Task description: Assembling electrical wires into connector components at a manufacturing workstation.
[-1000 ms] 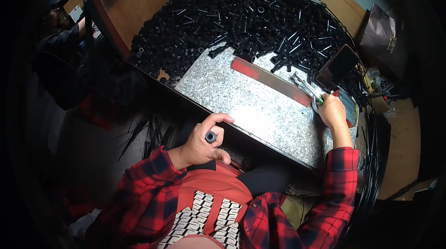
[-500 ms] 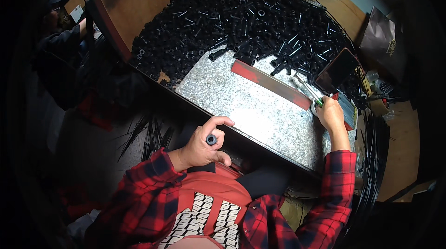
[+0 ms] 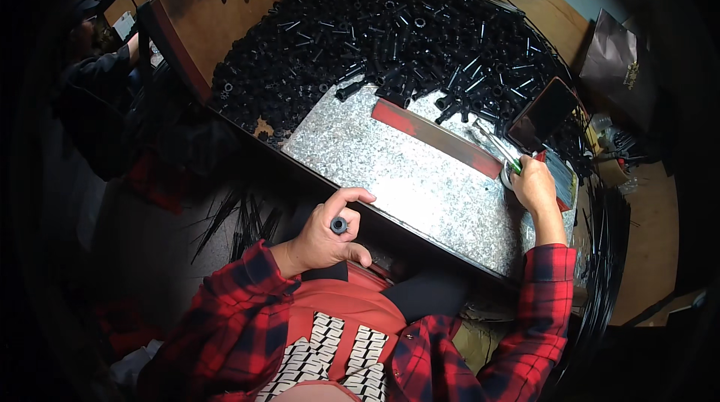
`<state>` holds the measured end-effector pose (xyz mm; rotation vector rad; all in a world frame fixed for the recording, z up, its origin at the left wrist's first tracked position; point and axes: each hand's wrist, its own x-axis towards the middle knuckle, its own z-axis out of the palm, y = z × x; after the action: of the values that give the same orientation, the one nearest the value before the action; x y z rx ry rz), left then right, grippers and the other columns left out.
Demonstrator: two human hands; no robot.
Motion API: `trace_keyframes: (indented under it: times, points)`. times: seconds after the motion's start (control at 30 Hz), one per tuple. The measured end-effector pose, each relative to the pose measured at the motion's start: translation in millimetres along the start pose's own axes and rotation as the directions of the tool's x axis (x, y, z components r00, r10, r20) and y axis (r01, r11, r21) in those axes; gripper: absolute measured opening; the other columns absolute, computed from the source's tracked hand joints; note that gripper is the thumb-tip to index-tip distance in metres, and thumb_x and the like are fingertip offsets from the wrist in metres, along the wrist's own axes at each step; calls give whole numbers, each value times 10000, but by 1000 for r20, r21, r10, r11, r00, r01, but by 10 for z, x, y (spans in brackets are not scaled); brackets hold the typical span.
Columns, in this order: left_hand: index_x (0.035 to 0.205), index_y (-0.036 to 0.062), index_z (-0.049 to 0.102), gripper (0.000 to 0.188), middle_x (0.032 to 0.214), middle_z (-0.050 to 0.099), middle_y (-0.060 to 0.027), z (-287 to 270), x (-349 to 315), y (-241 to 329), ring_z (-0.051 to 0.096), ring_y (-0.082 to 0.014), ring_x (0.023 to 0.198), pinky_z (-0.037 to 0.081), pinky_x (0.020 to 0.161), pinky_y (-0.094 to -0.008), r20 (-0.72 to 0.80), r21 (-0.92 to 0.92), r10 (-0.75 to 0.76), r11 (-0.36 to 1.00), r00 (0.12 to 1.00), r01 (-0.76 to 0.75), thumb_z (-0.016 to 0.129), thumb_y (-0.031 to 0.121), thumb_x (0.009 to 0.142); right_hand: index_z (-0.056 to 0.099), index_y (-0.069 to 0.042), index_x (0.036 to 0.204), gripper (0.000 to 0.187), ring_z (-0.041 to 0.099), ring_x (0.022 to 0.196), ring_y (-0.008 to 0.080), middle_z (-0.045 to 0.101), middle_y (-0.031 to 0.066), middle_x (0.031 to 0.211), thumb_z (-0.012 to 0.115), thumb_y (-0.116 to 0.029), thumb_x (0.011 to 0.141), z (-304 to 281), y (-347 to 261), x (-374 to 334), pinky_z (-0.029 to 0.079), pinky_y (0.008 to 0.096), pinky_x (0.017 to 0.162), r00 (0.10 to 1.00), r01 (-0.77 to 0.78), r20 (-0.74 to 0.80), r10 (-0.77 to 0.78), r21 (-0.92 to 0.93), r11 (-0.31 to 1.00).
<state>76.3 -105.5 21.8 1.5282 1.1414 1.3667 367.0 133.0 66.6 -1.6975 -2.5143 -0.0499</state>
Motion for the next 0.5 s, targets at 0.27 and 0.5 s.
trace_keyframes:
  times: [0.27, 0.5]
  points:
    - [1203, 22, 421, 815, 515, 363, 61, 6, 20, -7, 336, -15, 488, 262, 481, -179, -2, 0, 3, 1000, 1000, -3, 841, 400, 615, 605, -5, 835, 130, 627, 721, 349, 634, 180, 731, 591, -127, 793, -34, 53, -65, 475, 416, 660, 980, -133, -117, 161, 215, 967]
    - [1196, 26, 429, 802, 511, 362, 57, 75, 118, 71, 331, -16, 485, 255, 475, -185, 33, 29, -5, 1000, 999, 4, 845, 387, 613, 583, -23, 849, 105, 462, 522, 63, 475, -15, 594, 548, -114, 884, 45, -158, -296, 363, 245, 475, 982, -33, -73, 173, 842, 539]
